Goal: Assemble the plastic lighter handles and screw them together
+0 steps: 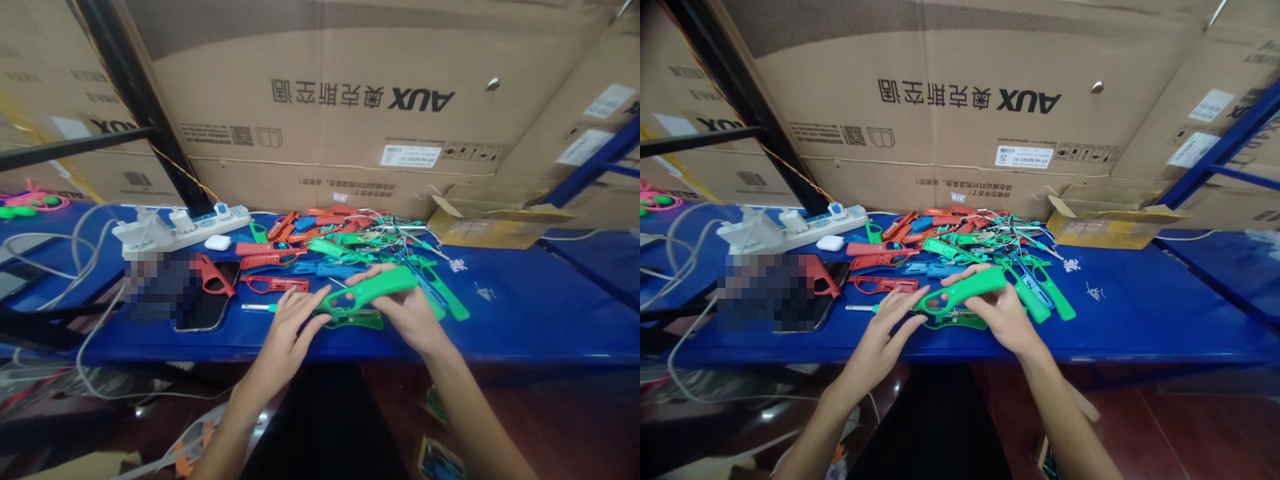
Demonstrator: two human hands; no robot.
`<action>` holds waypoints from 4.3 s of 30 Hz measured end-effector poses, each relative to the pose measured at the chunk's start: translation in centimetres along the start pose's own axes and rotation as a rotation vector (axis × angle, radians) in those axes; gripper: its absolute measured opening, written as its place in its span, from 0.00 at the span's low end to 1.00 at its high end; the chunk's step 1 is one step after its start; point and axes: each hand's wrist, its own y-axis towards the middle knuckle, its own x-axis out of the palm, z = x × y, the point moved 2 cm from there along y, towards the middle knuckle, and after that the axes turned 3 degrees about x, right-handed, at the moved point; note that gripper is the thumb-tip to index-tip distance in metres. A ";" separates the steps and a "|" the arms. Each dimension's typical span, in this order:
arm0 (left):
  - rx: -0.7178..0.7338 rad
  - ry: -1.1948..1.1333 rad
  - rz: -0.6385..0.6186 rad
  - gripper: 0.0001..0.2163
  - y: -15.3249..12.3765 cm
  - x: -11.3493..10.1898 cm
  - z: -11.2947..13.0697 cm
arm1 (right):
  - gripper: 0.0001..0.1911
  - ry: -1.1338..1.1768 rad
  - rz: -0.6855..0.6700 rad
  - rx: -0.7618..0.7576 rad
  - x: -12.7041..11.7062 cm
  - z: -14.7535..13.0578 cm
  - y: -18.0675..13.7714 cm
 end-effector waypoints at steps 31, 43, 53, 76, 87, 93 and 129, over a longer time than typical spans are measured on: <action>0.123 0.309 -0.142 0.10 0.4 -2.0 -2.9 | 0.13 -0.821 0.047 -0.106 -1.3 3.2 -4.0; 0.110 0.308 -0.141 0.09 0.5 -2.0 -3.0 | 0.13 -0.837 0.056 -0.140 -1.2 3.6 -4.1; 0.181 0.632 -0.156 0.12 0.4 -1.5 -1.9 | 0.14 -0.999 0.007 -0.189 -0.9 2.9 -3.8; 0.315 0.727 -0.099 0.10 1.1 -1.4 1.4 | 0.09 -1.528 -0.103 -0.178 3.4 1.8 -2.2; -0.258 -0.427 0.499 0.17 -0.3 0.6 5.6 | 0.19 -0.523 0.026 0.194 4.6 -0.7 -4.2; -0.427 -1.183 -0.039 0.20 0.4 3.0 6.2 | 0.21 0.086 0.089 0.541 8.7 0.6 -6.4; -0.436 -0.405 -0.278 0.17 -0.8 0.7 7.3 | 0.11 0.404 0.180 0.143 4.3 -1.0 -4.3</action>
